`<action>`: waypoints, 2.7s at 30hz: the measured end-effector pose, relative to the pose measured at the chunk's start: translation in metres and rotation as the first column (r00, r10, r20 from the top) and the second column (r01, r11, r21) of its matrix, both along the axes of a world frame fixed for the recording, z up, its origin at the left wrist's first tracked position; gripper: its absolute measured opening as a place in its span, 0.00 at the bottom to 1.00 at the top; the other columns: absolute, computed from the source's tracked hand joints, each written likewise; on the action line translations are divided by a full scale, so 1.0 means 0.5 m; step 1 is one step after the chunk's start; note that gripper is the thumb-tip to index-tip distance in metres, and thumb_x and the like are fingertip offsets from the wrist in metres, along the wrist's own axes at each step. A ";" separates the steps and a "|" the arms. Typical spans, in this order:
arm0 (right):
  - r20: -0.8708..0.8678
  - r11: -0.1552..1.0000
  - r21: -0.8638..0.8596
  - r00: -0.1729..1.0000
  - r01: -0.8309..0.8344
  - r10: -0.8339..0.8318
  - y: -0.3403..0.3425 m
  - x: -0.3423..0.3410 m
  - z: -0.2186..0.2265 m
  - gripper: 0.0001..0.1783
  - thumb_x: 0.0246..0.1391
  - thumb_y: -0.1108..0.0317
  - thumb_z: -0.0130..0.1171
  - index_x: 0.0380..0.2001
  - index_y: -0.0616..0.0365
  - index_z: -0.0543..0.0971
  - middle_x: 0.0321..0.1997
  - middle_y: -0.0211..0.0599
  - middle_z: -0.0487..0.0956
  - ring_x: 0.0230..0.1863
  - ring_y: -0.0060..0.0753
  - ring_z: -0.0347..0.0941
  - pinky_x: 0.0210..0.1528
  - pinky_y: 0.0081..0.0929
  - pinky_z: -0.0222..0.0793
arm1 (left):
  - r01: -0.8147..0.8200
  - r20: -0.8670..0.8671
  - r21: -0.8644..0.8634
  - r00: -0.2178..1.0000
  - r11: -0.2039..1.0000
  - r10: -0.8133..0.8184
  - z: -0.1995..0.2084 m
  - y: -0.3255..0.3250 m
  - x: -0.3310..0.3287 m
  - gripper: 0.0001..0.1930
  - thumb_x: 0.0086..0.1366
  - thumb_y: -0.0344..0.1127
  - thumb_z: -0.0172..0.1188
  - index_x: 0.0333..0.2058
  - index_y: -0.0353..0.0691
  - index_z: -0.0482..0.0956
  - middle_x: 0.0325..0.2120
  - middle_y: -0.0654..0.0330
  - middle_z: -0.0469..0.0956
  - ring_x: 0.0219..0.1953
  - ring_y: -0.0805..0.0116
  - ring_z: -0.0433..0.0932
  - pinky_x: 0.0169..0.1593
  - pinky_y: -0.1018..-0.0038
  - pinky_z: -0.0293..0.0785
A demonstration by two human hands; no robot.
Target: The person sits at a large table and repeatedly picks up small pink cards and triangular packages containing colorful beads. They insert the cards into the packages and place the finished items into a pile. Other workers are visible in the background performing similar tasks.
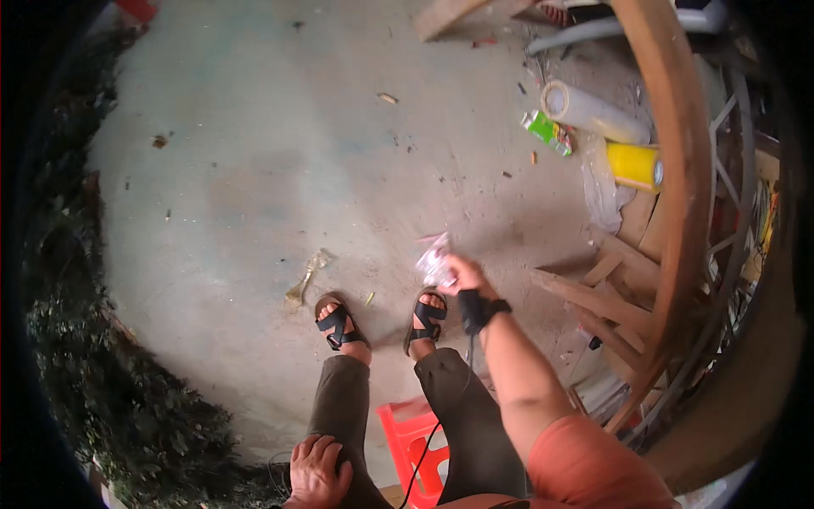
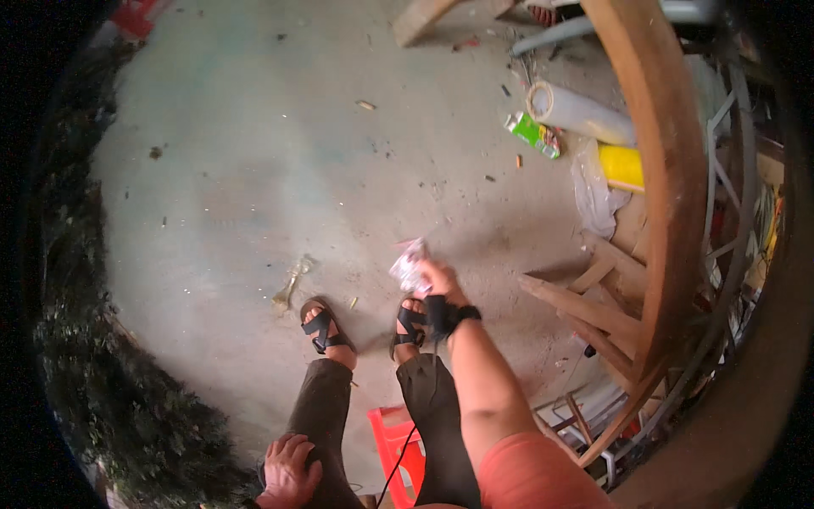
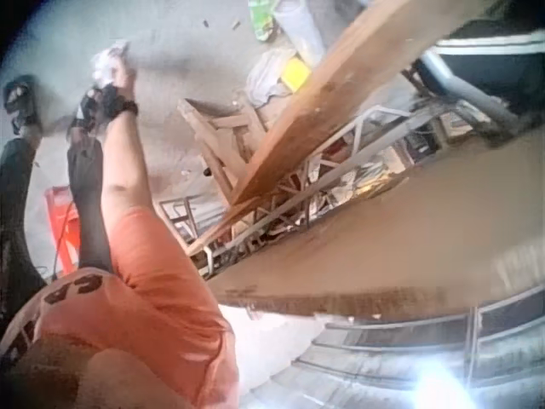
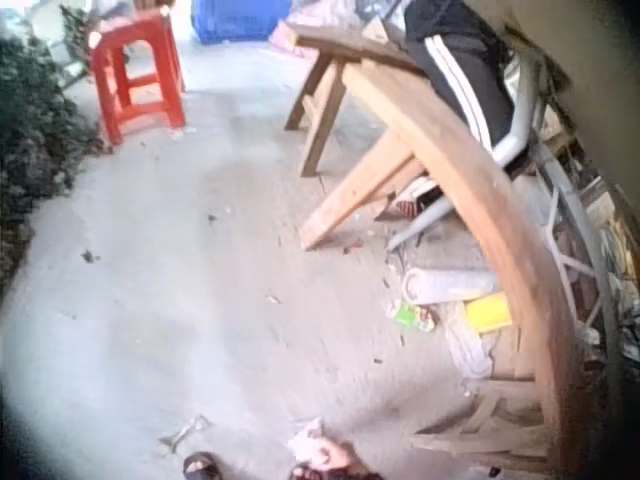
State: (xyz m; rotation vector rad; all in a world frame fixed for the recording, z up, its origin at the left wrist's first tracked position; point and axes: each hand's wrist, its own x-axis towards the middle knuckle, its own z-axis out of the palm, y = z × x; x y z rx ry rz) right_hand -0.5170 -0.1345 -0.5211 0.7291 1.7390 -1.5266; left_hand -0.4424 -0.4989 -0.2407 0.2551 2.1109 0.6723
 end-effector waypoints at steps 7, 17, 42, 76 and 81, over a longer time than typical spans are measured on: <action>0.321 0.828 -0.559 0.933 0.049 0.162 -0.322 -0.090 0.324 0.25 0.41 0.61 0.61 0.45 0.57 0.69 0.38 0.30 0.73 0.41 0.26 0.70 0.45 0.24 0.65 | -0.136 0.018 -0.098 0.990 0.986 0.138 -0.020 -0.010 0.110 0.16 0.47 0.41 0.53 0.34 0.39 0.73 0.37 0.56 0.73 0.44 0.56 0.69 0.47 0.62 0.65; -0.059 0.755 -0.622 0.974 -0.207 0.218 -0.322 -0.163 0.724 0.27 0.44 0.57 0.57 0.46 0.58 0.66 0.38 0.25 0.69 0.35 0.20 0.63 0.39 0.19 0.61 | 0.091 0.140 -0.175 0.988 0.980 -0.067 -0.058 0.024 0.142 0.17 0.53 0.43 0.52 0.37 0.38 0.73 0.38 0.51 0.73 0.42 0.54 0.71 0.43 0.61 0.67; -0.703 0.888 -0.389 0.544 0.245 -0.458 0.222 0.108 1.379 0.31 0.48 0.63 0.50 0.56 0.54 0.59 0.48 0.26 0.65 0.47 0.19 0.59 0.50 0.23 0.55 | 0.242 -0.253 0.369 0.955 0.898 -0.153 0.406 0.441 -0.443 0.17 0.56 0.40 0.46 0.38 0.33 0.70 0.27 0.50 0.71 0.32 0.57 0.68 0.39 0.64 0.64; -0.842 0.460 0.073 0.302 0.885 -0.447 0.459 -0.169 1.579 0.31 0.48 0.58 0.55 0.53 0.62 0.63 0.51 0.44 0.67 0.50 0.29 0.66 0.47 0.23 0.64 | 0.501 -0.091 0.487 0.844 0.716 -0.529 0.466 0.598 -0.665 0.19 0.54 0.35 0.52 0.44 0.34 0.68 0.32 0.52 0.75 0.36 0.61 0.74 0.42 0.71 0.68; -0.837 0.419 0.052 0.268 0.907 -0.478 0.319 0.010 1.562 0.29 0.49 0.62 0.54 0.54 0.60 0.61 0.50 0.40 0.68 0.44 0.28 0.70 0.41 0.23 0.68 | 0.575 -0.030 0.436 0.778 0.692 -0.627 0.486 0.613 -0.666 0.18 0.53 0.35 0.53 0.43 0.34 0.69 0.32 0.53 0.75 0.35 0.61 0.74 0.41 0.72 0.68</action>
